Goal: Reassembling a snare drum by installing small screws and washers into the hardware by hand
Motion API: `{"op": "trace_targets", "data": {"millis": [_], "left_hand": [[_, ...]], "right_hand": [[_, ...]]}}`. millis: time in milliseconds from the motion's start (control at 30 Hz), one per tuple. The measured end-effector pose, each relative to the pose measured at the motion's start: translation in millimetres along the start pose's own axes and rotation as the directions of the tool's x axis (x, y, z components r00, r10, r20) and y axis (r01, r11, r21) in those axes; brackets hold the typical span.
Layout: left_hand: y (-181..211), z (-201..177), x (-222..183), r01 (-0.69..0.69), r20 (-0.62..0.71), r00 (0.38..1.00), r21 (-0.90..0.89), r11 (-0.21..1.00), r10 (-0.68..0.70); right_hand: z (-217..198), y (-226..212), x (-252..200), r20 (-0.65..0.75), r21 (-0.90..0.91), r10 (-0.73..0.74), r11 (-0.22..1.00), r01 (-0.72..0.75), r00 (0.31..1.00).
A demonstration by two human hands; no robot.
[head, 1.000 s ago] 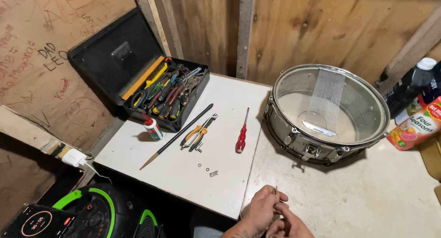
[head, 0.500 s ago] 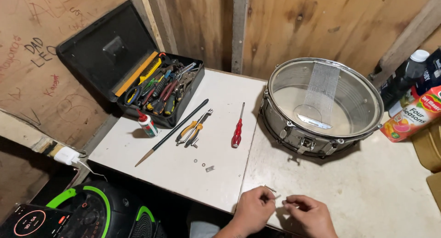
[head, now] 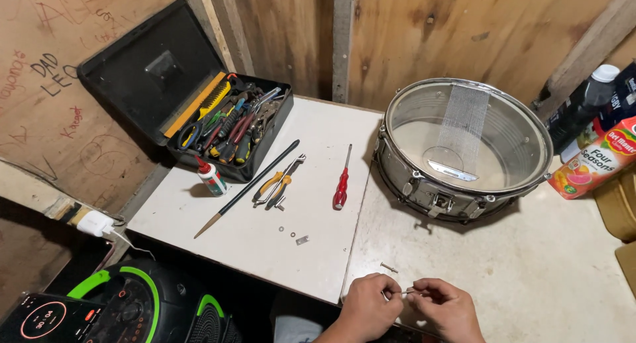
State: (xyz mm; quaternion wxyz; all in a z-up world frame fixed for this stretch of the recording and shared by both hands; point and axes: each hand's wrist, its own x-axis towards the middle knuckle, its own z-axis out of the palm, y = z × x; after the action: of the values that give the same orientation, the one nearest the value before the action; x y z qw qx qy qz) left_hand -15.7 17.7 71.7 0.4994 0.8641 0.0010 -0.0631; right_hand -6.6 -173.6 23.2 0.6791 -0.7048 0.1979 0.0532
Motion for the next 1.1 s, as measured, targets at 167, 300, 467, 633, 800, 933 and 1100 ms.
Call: {"op": "trace_targets", "data": {"millis": [167,300,467,633,800,933,1100], "left_hand": [[4.6,-4.3,0.6,0.015,0.024,1.000,0.044,0.999,-0.016],[8.5,-6.8,0.9,0.070,0.061,0.995,0.064,0.995,-0.074],[-0.4,-3.2,1.0,-0.017,0.009,1.000,0.038,0.999,0.017],[-4.0,-2.1,2.1,-0.037,-0.006,0.999,0.061,0.997,0.037],[-10.0,1.9,2.5,-0.024,-0.008,1.000,0.079,0.997,0.024],[-7.6,0.1,0.9,0.013,0.021,1.000,0.095,0.995,-0.015],[-16.9,7.2,3.6,-0.074,0.006,0.997,0.131,0.989,0.074]], "right_hand": [[-0.5,3.5,0.9,-0.003,0.012,-0.007,1.000,0.007,1.000],[2.9,-6.6,-2.2,-0.035,-0.022,0.028,0.999,-0.028,0.999],[7.0,-20.9,-11.1,-0.057,0.004,0.068,0.998,-0.068,0.996],[7.3,-16.6,-8.4,-0.066,0.043,0.056,0.998,-0.053,0.996],[9.4,-23.0,-12.4,-0.087,0.012,0.055,0.998,-0.054,0.995],[8.1,-18.7,-10.7,-0.074,-0.006,0.044,0.999,-0.045,0.996],[8.4,-15.5,-11.0,-0.084,-0.084,-0.022,0.996,0.015,0.996]]}}
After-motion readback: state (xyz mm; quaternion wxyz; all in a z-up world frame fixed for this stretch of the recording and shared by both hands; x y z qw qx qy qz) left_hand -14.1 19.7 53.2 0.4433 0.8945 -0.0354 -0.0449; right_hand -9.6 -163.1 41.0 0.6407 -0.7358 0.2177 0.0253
